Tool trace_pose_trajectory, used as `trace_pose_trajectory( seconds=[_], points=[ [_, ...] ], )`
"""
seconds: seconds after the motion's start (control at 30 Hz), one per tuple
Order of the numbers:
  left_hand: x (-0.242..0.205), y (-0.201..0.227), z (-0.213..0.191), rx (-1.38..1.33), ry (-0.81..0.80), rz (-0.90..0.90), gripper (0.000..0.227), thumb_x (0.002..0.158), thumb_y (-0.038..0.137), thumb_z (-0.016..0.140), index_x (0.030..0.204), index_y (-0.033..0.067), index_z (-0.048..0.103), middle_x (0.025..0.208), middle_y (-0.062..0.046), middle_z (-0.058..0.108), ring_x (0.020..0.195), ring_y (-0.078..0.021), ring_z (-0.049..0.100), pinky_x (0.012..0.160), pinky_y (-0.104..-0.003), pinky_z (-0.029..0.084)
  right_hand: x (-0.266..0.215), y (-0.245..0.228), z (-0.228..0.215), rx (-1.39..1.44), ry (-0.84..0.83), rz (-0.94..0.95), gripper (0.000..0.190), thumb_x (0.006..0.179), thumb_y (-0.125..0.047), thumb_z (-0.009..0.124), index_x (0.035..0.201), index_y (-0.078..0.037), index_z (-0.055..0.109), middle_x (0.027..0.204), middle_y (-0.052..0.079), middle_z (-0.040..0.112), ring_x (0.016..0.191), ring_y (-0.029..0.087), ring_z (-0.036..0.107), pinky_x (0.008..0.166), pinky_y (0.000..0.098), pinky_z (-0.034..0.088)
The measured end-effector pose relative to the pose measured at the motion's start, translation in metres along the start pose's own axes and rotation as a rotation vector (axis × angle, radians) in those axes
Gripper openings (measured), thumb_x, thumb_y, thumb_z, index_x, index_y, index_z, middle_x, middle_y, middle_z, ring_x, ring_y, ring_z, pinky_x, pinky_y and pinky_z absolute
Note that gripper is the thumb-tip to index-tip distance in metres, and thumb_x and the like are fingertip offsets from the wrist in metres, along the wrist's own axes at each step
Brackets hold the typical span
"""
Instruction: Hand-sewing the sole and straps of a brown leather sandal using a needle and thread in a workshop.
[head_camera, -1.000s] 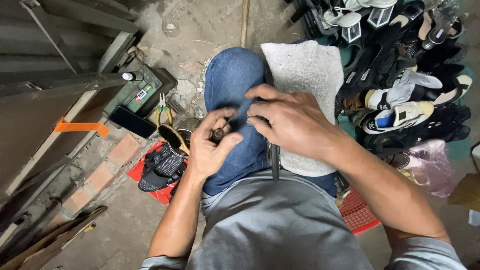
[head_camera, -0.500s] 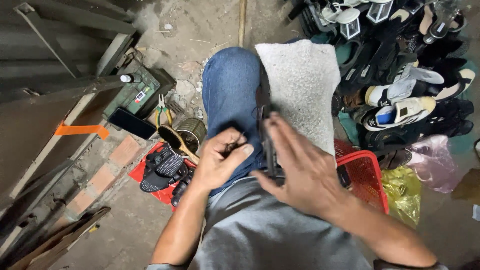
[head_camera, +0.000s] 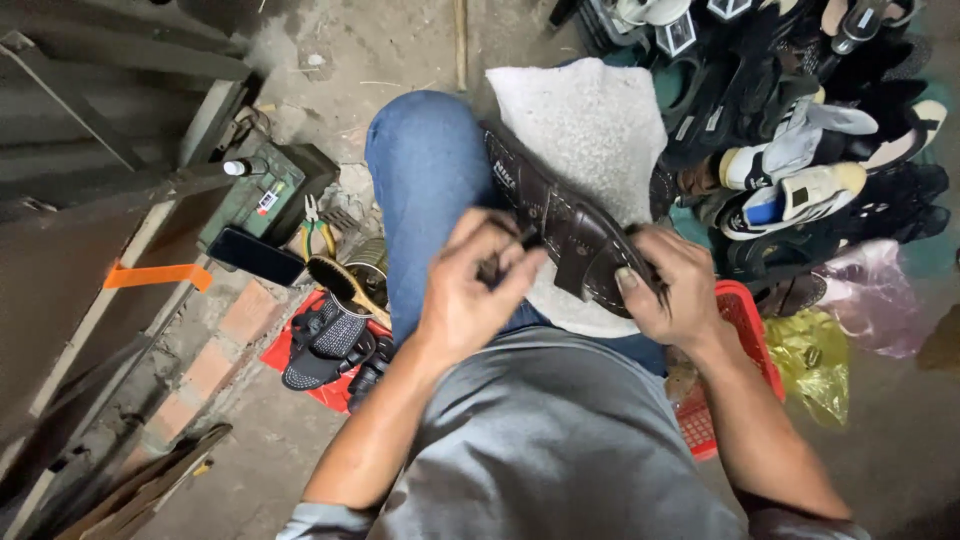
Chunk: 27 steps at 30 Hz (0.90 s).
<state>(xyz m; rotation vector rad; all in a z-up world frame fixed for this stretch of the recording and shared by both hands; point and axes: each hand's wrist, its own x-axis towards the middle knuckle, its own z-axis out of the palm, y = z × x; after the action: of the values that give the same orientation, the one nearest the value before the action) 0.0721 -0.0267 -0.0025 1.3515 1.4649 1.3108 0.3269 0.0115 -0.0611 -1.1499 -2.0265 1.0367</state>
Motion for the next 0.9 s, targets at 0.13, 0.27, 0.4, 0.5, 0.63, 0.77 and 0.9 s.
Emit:
trace_pose_trajectory(
  seconds=[0.13, 0.27, 0.4, 0.5, 0.63, 0.77, 0.9],
  points=[
    [0.009, -0.017, 0.008, 0.035, 0.050, -0.031, 0.023, 0.091, 0.008, 0.077, 0.079, 0.0103, 0.058, 0.069, -0.007, 0.057, 0.062, -0.0250, 0.063, 0.057, -0.035, 0.049, -0.002, 0.008, 0.003, 0.072, -0.002, 0.022, 0.030, 0.097, -0.035, 0.058, 0.079, -0.011, 0.063, 0.061, 0.007, 0.047, 0.055, 0.035, 0.052, 0.052, 0.0405, 0.045],
    [0.015, 0.001, 0.000, 0.276, -0.029, -0.027, 0.010, 0.090, 0.006, 0.073, 0.094, 0.0088, 0.063, 0.073, -0.011, 0.066, 0.070, -0.0367, 0.071, 0.058, -0.044, 0.054, -0.009, 0.017, 0.006, 0.123, 0.005, 0.037, 0.027, 0.096, -0.029, 0.059, 0.079, -0.009, 0.062, 0.061, 0.008, 0.047, 0.055, 0.033, 0.053, 0.051, 0.0393, 0.043],
    [0.005, -0.002, -0.008, 0.527, -0.140, 0.148, 0.018, 0.093, 0.004, 0.063, 0.098, 0.0174, 0.074, 0.077, -0.004, 0.060, 0.065, -0.0293, 0.067, 0.057, -0.038, 0.056, -0.008, 0.019, 0.005, 0.137, 0.010, -0.012, 0.029, 0.097, -0.028, 0.057, 0.076, -0.007, 0.059, 0.059, 0.013, 0.044, 0.053, 0.035, 0.052, 0.050, 0.0388, 0.042],
    [0.005, -0.004, -0.003, 0.621, -0.094, 0.242, 0.021, 0.093, 0.005, 0.063, 0.103, 0.0177, 0.077, 0.079, -0.003, 0.056, 0.067, -0.0247, 0.065, 0.058, -0.032, 0.056, -0.010, 0.021, 0.006, 0.145, -0.003, -0.007, 0.030, 0.095, -0.028, 0.058, 0.076, -0.006, 0.059, 0.061, 0.014, 0.047, 0.055, 0.040, 0.053, 0.051, 0.0428, 0.042],
    [0.003, -0.010, 0.011, 0.582, -0.072, 0.254, 0.018, 0.096, 0.006, 0.065, 0.110, 0.0118, 0.077, 0.080, -0.005, 0.058, 0.071, -0.0272, 0.068, 0.059, -0.036, 0.057, -0.012, 0.024, 0.009, 0.167, 0.017, 0.015, 0.028, 0.095, -0.026, 0.058, 0.077, -0.005, 0.060, 0.062, 0.013, 0.050, 0.058, 0.037, 0.057, 0.051, 0.0415, 0.042],
    [-0.001, -0.018, 0.022, 0.582, -0.015, 0.268, 0.011, 0.095, 0.007, 0.069, 0.102, 0.0106, 0.077, 0.077, -0.003, 0.060, 0.067, -0.0237, 0.068, 0.058, -0.032, 0.056, -0.012, 0.024, 0.009, 0.180, 0.023, 0.020, 0.028, 0.096, -0.026, 0.057, 0.078, -0.004, 0.061, 0.061, 0.013, 0.049, 0.056, 0.036, 0.056, 0.051, 0.0415, 0.042],
    [-0.001, -0.019, 0.021, 0.565, -0.036, 0.209, 0.010, 0.093, 0.006, 0.066, 0.095, 0.0125, 0.073, 0.075, -0.002, 0.055, 0.067, -0.0240, 0.066, 0.059, -0.033, 0.056, -0.012, 0.023, 0.008, 0.195, 0.021, 0.027, 0.029, 0.096, -0.025, 0.056, 0.075, -0.005, 0.059, 0.057, 0.012, 0.045, 0.053, 0.033, 0.052, 0.049, 0.0404, 0.040]
  ],
)
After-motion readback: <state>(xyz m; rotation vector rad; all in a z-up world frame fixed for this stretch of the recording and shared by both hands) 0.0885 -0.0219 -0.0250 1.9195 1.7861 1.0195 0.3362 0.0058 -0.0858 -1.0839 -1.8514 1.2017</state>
